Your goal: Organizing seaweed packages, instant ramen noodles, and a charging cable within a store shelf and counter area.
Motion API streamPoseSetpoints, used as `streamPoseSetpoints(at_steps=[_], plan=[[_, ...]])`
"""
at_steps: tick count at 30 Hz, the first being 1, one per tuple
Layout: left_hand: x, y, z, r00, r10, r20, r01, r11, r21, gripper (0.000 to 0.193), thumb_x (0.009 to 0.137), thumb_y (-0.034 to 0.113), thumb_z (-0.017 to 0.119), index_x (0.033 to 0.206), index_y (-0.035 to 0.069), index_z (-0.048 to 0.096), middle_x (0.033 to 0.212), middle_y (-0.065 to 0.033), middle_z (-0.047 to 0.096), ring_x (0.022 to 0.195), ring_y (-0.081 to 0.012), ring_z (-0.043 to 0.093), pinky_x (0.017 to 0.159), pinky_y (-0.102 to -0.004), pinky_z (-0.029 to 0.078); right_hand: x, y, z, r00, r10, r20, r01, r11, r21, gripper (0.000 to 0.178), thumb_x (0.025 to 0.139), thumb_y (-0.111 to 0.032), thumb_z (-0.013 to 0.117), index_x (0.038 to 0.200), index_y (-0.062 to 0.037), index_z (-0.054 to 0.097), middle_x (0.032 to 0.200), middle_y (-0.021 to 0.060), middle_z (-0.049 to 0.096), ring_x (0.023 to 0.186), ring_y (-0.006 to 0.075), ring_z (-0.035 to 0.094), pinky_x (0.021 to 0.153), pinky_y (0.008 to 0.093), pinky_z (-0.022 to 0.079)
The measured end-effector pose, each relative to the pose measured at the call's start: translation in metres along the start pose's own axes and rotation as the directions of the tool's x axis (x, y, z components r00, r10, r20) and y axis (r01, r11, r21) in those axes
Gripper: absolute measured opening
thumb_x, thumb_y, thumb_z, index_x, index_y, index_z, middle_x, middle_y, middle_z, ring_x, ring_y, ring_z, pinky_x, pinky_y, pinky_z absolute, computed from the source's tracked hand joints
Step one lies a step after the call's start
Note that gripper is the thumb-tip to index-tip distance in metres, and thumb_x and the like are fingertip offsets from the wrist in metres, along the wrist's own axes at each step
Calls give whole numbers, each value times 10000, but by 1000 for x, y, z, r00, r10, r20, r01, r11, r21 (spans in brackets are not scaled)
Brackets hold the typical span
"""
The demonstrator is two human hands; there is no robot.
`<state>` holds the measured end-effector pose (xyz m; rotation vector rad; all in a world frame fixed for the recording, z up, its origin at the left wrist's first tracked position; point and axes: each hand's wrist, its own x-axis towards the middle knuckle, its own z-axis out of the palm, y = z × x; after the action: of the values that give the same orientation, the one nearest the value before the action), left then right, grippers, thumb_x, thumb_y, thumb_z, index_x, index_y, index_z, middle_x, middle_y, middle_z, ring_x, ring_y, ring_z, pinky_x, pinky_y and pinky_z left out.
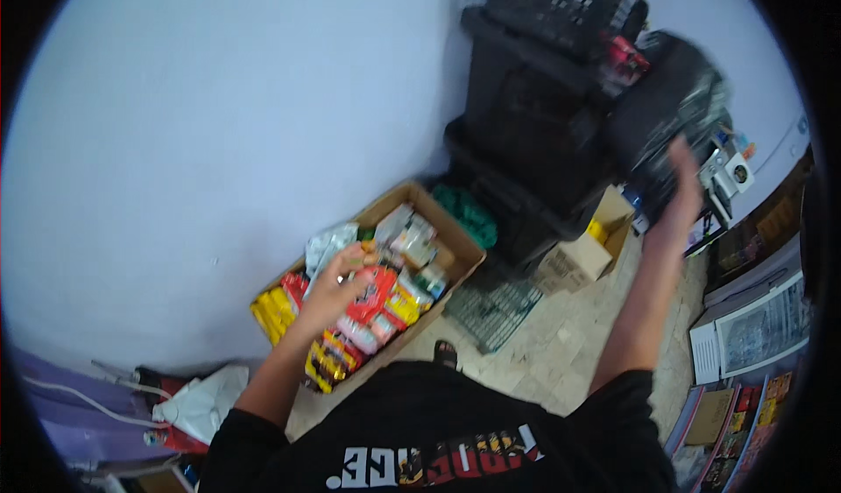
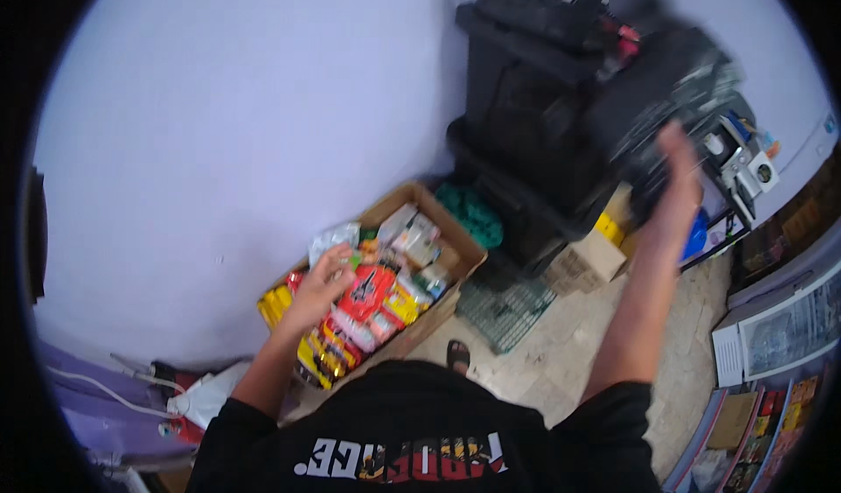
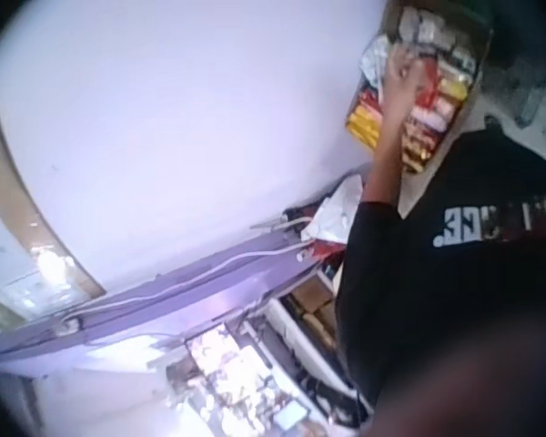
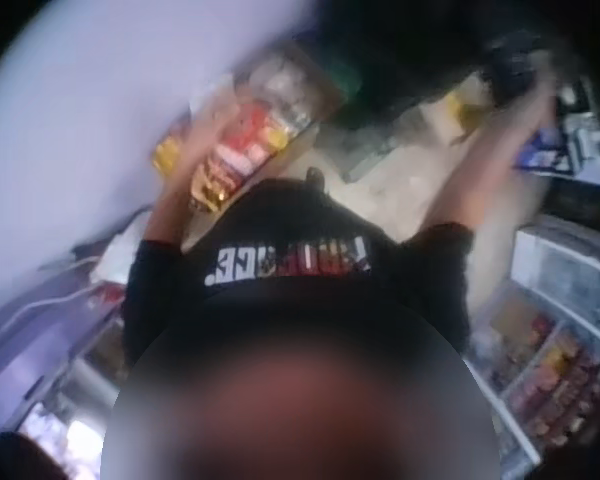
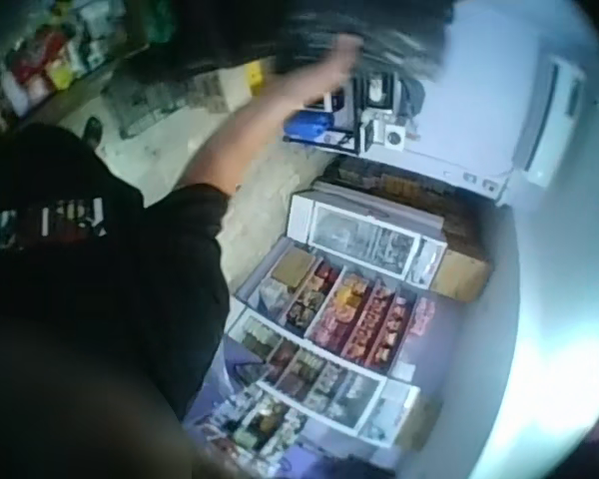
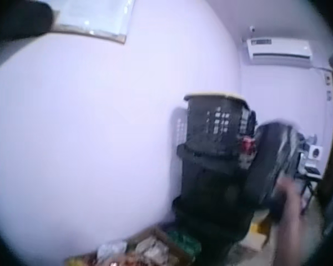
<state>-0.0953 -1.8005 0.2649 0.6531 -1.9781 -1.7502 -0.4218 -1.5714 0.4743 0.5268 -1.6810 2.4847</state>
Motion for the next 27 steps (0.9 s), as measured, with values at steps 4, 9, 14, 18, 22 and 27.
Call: streamPoseSetpoints(at_steps=[4, 9, 14, 18, 22, 27], plan=[[-20, -25, -34, 981, -69, -184, 95, 987, 134, 485, 855, 235, 632, 1250, 8, 465, 1222, -137, 526, 1130, -204, 503, 939, -343, 408, 175, -39, -36, 991, 37, 129, -32, 999, -41, 396, 800, -313, 662, 1089, -52, 589, 980, 87, 655, 856, 197, 641, 829, 347, 493], [-56, -54, -52, 929, -41, -367, 215, 868, 449, 520, 823, 275, 654, 1240, 18, 481, 1198, -168, 514, 1117, -258, 498, 953, -359, 388, 243, 8, -28, 986, 159, 51, -122, 895, -429, 501, 813, -379, 631, 1166, -30, 560, 1080, 123, 622, 984, 246, 600, 871, 401, 460], [-67, -61, -42, 902, -79, -423, 290, 838, 462, 526, 804, 278, 669, 1228, 22, 493, 1214, -198, 495, 1157, -305, 466, 992, -372, 349, 203, 21, -35, 476, -838, 267, 340, -105, -934, 575, 866, -429, 552, 1230, 14, 518, 1163, 164, 577, 1052, 268, 543, 937, 375, 386], [-74, -65, -32, 882, -18, -470, 324, 749, 579, 511, 768, 224, 699, 1194, 16, 508, 1211, -200, 498, 1155, -339, 464, 987, -394, 362, 6, 99, 45, 424, -574, 700, 905, 243, -348, 236, 817, -171, 614, 1031, -71, 612, 963, 116, 587, 874, 273, 576, 786, 334, 471], [-54, -64, -3, 928, 151, -341, 204, 558, 804, 548, 726, 194, 709, 1208, 40, 498, 1220, -182, 492, 1140, -347, 465, 975, -432, 366, -78, 238, 63, -1, 213, 977, 746, 651, -141, 455, 763, -127, 608, 1208, -102, 519, 1177, 133, 554, 1105, 308, 519, 905, 364, 446], [-21, -70, 53, 988, -23, -150, 145, 434, 889, 697, 665, 193, 726, 1288, 98, 429, 1290, -135, 439, 1189, -310, 425, 1005, -438, 318, -101, 352, 99, -100, 213, 972, 808, 588, -46, 587, 725, -29, 555, 1299, -87, 445, 1248, 127, 503, 1215, 300, 428, 981, 448, 362]])
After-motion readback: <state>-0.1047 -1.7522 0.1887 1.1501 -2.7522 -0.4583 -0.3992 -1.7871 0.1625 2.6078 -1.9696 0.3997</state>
